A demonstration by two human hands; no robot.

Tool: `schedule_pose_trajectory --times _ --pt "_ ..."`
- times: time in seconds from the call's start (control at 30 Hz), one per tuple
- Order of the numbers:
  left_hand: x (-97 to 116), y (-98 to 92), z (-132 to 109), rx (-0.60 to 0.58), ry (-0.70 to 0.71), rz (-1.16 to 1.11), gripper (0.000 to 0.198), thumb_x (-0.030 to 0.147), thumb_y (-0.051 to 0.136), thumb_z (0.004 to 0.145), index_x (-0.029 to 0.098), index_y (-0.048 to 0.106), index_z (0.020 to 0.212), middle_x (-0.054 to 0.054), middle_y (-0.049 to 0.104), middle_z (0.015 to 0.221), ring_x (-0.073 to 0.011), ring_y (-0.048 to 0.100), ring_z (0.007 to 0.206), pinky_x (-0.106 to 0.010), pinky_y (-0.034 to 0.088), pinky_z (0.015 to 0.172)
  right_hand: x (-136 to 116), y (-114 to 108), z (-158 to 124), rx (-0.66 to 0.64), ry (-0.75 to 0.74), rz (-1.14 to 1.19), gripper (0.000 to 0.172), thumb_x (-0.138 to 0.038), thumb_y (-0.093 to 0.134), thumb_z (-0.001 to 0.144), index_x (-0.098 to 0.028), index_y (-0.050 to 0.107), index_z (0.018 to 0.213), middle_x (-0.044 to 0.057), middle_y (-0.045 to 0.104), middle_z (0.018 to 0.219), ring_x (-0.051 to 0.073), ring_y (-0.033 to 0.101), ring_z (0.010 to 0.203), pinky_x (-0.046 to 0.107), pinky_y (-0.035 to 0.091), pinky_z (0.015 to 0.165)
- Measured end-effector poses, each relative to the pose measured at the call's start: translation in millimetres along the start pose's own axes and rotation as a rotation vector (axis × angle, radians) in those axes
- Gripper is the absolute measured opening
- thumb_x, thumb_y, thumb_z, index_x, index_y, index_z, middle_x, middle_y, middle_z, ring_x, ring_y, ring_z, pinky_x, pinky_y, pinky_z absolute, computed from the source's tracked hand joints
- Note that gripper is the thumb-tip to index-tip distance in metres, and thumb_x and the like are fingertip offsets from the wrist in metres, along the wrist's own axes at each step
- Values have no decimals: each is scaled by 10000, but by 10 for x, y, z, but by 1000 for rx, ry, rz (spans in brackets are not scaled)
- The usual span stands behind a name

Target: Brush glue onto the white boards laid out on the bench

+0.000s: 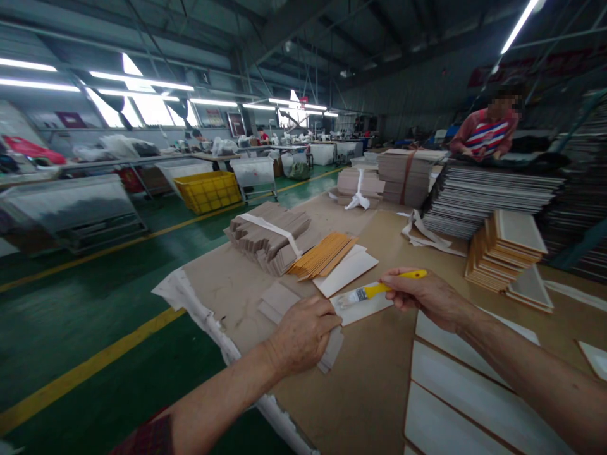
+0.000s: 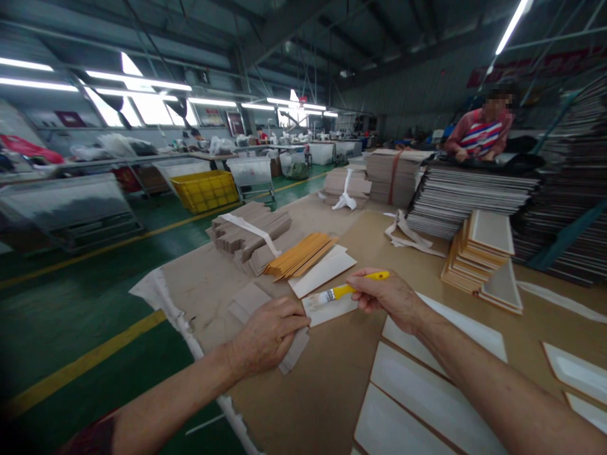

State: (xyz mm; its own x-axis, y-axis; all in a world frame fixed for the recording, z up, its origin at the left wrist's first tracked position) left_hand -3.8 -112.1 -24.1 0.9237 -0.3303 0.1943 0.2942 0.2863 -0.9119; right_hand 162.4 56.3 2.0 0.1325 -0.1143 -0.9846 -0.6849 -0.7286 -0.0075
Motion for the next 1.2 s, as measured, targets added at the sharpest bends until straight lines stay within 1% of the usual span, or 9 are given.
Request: schedule_pose_trajectory --times 0.27,0.5,0.7,0.83,0.97,1.07,1.2 --pt "14 -12 7 7 5 14 286 91 435 892 187 684 995 -82 666 991 -227 585 961 -377 504 873 -25 26 89 -50 10 -45 389 -440 863 648 -145 675 821 20 663 649 76 546 475 149 444 440" --pt "9 -7 6 2 0 17 279 93 447 891 187 686 1001 -82 668 986 -227 586 947 -368 501 861 -5 39 228 -63 28 -121 363 -426 842 663 -149 662 813 5 640 613 82 539 468 151 431 423" --pt "21 -22 13 -5 -1 22 280 86 451 887 189 683 1004 -80 659 976 -229 574 945 -373 492 868 -109 53 263 -41 46 -223 258 -361 795 713 -142 683 790 6 637 599 74 524 451 144 406 410" --pt "23 -25 18 -19 -7 38 261 98 466 881 195 677 1000 -78 657 984 -232 566 935 -379 482 846 -192 -38 275 -7 46 -302 194 -302 784 741 -135 689 765 -7 610 542 80 523 440 145 395 398" --pt "13 -14 14 -34 -26 74 242 120 481 893 213 675 1005 -70 663 996 -242 559 945 -392 457 832 -222 -191 289 47 57 -375 125 -230 719 854 -120 675 815 -23 606 559 77 526 437 149 402 396" --pt "11 -11 10 -47 -33 69 234 118 501 882 219 676 1001 -63 665 996 -241 557 956 -397 445 856 -237 -287 285 75 54 -421 143 -209 687 922 -115 655 819 -45 589 578 67 523 444 147 408 404" --pt "2 -9 5 -45 -37 63 245 100 501 878 217 676 1003 -57 666 1011 -235 555 958 -399 435 858 -267 -410 272 121 52 -464 194 -231 678 958 -119 637 805 -65 562 586 60 507 434 149 412 400"
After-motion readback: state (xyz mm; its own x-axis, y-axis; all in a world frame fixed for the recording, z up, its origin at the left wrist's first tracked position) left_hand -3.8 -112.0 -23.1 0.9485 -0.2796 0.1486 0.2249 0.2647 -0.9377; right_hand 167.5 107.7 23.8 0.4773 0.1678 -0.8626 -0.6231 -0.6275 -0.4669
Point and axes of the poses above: each hand's wrist, its own z-axis towards the middle knuckle, its own y-axis out of the palm, x = y × z, the point moved 4 cm from there along z, towards the middle knuckle
